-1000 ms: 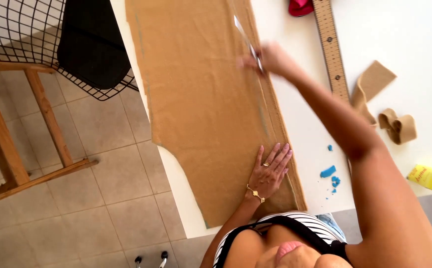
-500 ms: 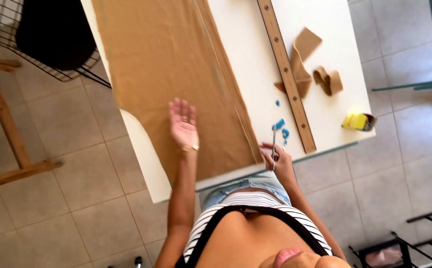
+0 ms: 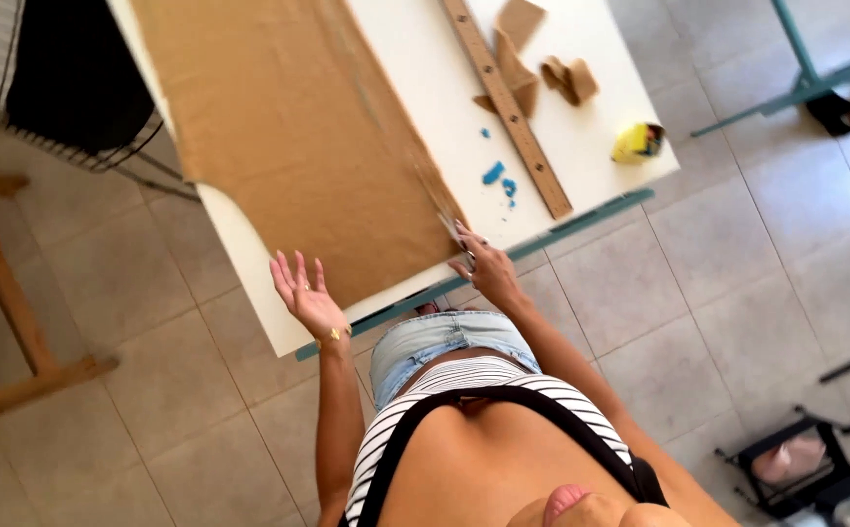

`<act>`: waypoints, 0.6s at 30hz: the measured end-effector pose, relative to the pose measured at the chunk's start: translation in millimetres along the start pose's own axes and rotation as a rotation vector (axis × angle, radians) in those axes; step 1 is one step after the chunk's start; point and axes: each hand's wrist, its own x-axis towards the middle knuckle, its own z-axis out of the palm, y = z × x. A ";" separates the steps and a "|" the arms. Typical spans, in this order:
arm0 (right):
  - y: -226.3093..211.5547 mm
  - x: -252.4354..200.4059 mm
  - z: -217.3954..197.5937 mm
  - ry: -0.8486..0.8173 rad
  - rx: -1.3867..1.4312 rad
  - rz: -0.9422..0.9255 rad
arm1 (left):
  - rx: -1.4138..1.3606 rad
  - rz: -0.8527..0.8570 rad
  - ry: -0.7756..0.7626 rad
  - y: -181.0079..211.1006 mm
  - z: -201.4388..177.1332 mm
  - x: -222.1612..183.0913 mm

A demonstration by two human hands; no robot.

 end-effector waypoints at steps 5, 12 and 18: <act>23.8 -24.0 3.3 0.126 0.011 -0.010 | 0.091 -0.039 -0.144 -9.1 6.0 -84.3; -26.5 -96.6 -7.8 0.014 0.959 0.542 | 0.259 -0.606 -0.435 -45.3 -31.9 -160.6; -88.1 -131.9 30.9 0.039 1.525 0.838 | 1.291 -0.458 -1.348 -2.1 -77.3 -156.3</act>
